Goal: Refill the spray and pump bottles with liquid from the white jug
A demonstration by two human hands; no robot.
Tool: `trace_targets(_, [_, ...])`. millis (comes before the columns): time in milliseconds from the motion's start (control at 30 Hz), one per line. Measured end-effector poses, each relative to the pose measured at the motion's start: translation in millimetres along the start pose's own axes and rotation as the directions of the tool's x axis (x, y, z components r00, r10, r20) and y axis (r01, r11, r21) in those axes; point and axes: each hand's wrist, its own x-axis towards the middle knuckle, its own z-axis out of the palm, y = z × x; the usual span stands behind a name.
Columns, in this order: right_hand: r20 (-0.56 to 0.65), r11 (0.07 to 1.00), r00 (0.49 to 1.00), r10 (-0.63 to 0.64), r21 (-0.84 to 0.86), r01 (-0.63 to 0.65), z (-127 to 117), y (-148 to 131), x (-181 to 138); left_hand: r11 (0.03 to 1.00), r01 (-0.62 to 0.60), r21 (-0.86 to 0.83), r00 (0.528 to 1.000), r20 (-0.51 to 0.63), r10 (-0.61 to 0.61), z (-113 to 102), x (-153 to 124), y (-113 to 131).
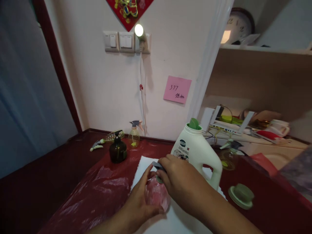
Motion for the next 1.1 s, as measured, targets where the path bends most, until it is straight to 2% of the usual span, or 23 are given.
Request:
trace_targets(267, [-0.025,0.996,0.996,0.082,-0.043,-0.083,-0.2,-13.8,-1.1,0.991,-0.096,0.091,0.995,0.030,0.094,-4.8,7.0,-18.2])
trace_targets(400, [-0.035,0.997,0.996,0.078,-0.019,-0.078,-1.0,-16.7,-2.0,0.964,-0.219,0.153,0.974,0.090,0.207,-7.4,5.7,-32.4])
trace_targets(567, [-0.026,0.999,1.000,-0.016,0.045,0.017,-5.4,-14.4,-2.2,0.835,-0.435,0.336,0.900,0.137,0.414,-11.2,-3.1,-41.0])
trace_targets(733, [-0.017,0.994,0.997,-0.072,0.084,0.073,-6.8,-11.8,-3.0,0.642,-0.608,0.467,0.773,0.167,0.611,-10.1,-3.7,-36.8])
trace_targets(967, [0.024,0.989,0.994,-0.110,0.106,0.107,-23.7,-5.1,-7.1,0.561,-0.694,0.451,0.686,0.176,0.706,-8.0,3.6,-36.2])
trace_targets(1033, [-0.033,0.978,0.985,-0.167,0.121,0.170,-30.0,1.8,-6.9,0.542,-0.716,0.441,0.663,0.185,0.725,-8.6,4.1,-36.7])
trace_targets(1100, [-0.073,0.953,0.954,-0.292,0.066,0.296,-33.2,11.2,-5.4,0.540,-0.717,0.441,0.659,0.177,0.731,-9.0,4.2,-37.4])
